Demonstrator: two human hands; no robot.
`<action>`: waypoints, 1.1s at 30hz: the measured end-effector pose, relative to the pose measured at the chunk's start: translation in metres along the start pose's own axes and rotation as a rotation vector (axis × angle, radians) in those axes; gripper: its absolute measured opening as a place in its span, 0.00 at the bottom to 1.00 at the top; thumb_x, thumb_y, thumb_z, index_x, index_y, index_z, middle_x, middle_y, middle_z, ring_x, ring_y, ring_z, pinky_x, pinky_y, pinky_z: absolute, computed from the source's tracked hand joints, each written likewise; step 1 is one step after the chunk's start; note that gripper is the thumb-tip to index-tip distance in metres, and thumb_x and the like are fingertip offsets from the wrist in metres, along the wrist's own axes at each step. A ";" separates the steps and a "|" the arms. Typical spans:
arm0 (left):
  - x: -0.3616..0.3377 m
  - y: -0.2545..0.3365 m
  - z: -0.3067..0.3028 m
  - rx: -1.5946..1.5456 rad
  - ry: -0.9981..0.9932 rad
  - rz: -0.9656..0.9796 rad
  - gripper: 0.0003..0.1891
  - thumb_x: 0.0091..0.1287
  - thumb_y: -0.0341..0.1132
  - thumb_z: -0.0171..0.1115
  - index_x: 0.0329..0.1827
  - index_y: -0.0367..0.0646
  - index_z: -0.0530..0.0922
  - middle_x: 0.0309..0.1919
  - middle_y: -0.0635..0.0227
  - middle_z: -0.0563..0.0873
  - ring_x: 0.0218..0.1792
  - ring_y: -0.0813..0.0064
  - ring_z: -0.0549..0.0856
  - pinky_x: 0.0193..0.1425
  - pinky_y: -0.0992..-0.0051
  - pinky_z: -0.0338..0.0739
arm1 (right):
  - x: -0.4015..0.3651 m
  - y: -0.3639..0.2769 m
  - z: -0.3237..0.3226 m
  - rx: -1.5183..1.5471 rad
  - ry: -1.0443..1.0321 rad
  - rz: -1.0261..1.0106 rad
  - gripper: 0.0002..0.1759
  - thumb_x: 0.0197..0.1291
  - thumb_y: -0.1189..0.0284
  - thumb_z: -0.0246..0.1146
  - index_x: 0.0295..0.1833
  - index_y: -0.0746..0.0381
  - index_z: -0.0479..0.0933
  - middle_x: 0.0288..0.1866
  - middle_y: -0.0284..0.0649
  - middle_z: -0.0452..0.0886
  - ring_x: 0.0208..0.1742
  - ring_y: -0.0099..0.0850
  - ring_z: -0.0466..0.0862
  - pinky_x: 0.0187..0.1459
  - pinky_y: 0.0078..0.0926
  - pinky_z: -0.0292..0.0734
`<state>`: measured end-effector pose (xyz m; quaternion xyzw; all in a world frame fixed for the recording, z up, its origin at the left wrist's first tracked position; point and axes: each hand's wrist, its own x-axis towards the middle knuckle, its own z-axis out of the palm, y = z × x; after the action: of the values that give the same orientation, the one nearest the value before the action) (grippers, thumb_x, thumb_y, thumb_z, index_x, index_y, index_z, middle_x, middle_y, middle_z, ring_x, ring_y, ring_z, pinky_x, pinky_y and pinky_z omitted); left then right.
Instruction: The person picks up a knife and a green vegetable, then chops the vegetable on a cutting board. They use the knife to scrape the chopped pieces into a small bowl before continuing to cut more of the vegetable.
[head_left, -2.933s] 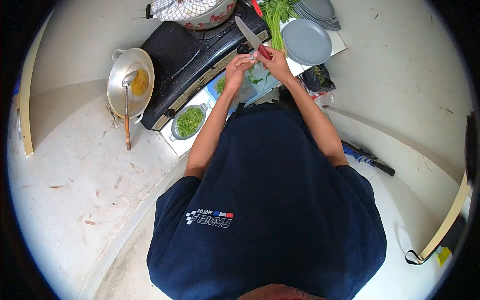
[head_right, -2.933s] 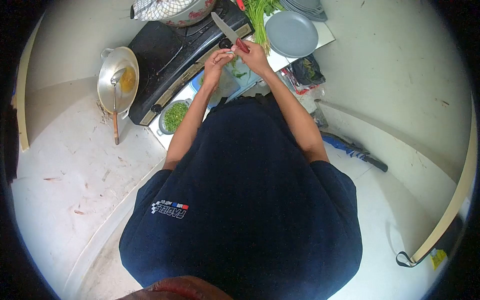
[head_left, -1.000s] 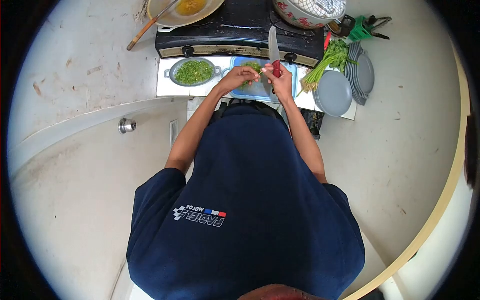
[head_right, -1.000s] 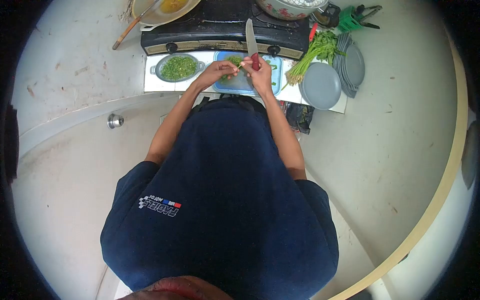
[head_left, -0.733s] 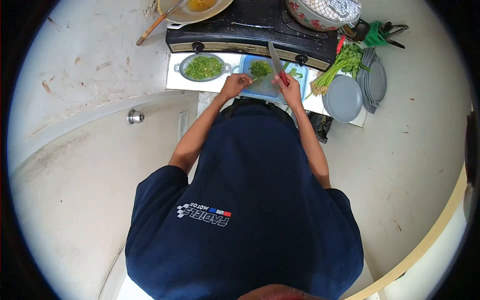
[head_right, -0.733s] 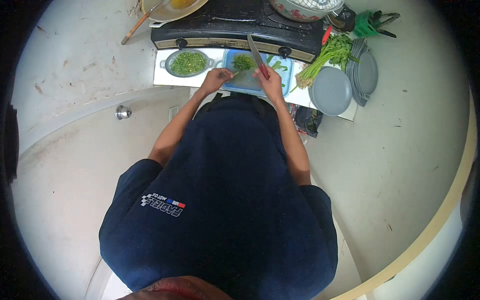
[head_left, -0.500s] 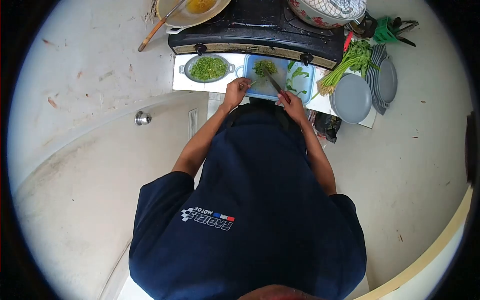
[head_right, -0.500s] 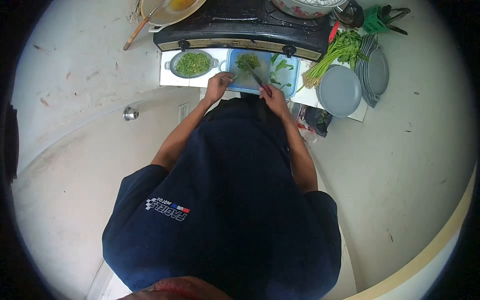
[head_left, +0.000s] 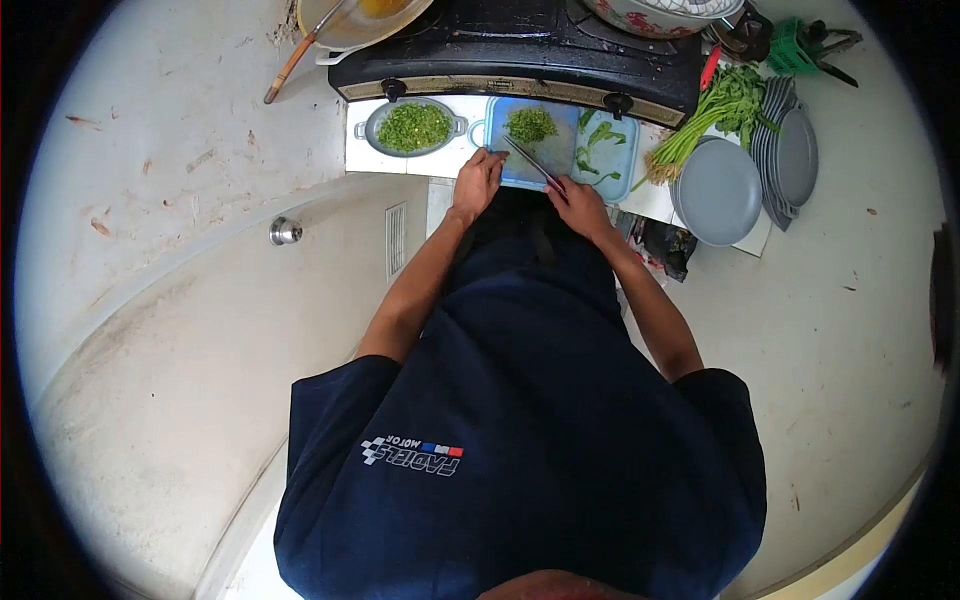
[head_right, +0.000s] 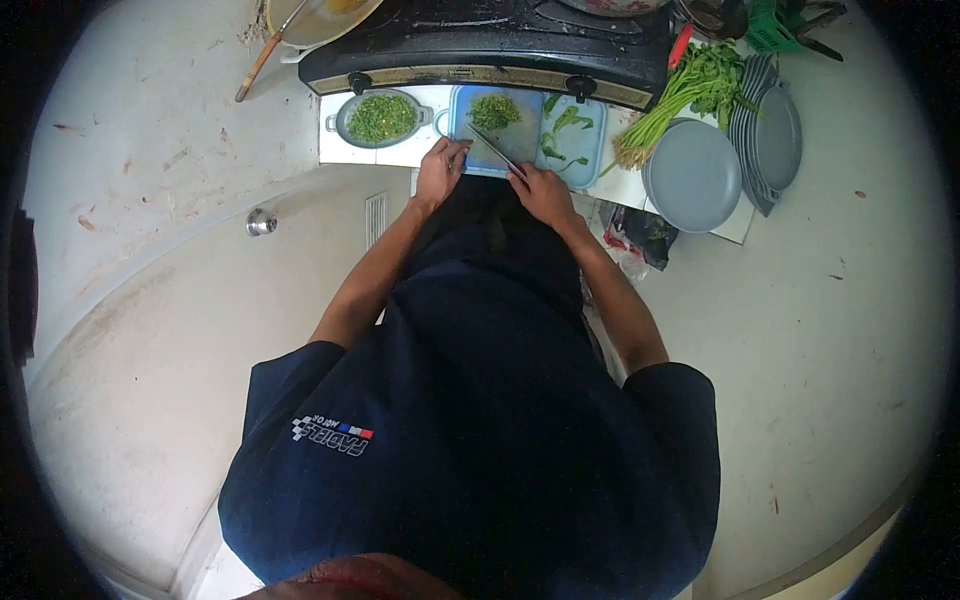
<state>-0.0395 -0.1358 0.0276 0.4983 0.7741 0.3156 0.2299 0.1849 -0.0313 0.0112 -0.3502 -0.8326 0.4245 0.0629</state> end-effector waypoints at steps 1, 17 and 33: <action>0.000 -0.001 -0.001 0.003 0.004 -0.005 0.12 0.69 0.24 0.63 0.52 0.40 0.88 0.35 0.56 0.83 0.35 0.52 0.85 0.44 0.60 0.82 | 0.001 0.001 0.001 -0.023 -0.010 -0.016 0.20 0.74 0.54 0.61 0.45 0.63 0.80 0.29 0.56 0.85 0.33 0.57 0.87 0.36 0.54 0.82; 0.002 -0.016 -0.008 0.130 -0.090 0.196 0.18 0.63 0.22 0.64 0.56 0.42 0.87 0.34 0.61 0.78 0.38 0.56 0.82 0.46 0.60 0.79 | 0.017 -0.007 -0.011 -0.276 -0.136 -0.061 0.18 0.73 0.56 0.61 0.47 0.62 0.79 0.29 0.55 0.85 0.33 0.56 0.88 0.37 0.53 0.83; 0.005 -0.028 -0.015 0.165 -0.184 0.295 0.18 0.65 0.23 0.63 0.58 0.42 0.85 0.38 0.61 0.78 0.39 0.57 0.83 0.49 0.60 0.80 | 0.012 -0.009 -0.013 -0.374 -0.125 -0.134 0.19 0.74 0.57 0.59 0.44 0.65 0.79 0.26 0.52 0.85 0.30 0.53 0.88 0.33 0.49 0.85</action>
<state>-0.0694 -0.1437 0.0176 0.6501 0.6917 0.2346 0.2095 0.1765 -0.0181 0.0238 -0.2723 -0.9206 0.2785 -0.0269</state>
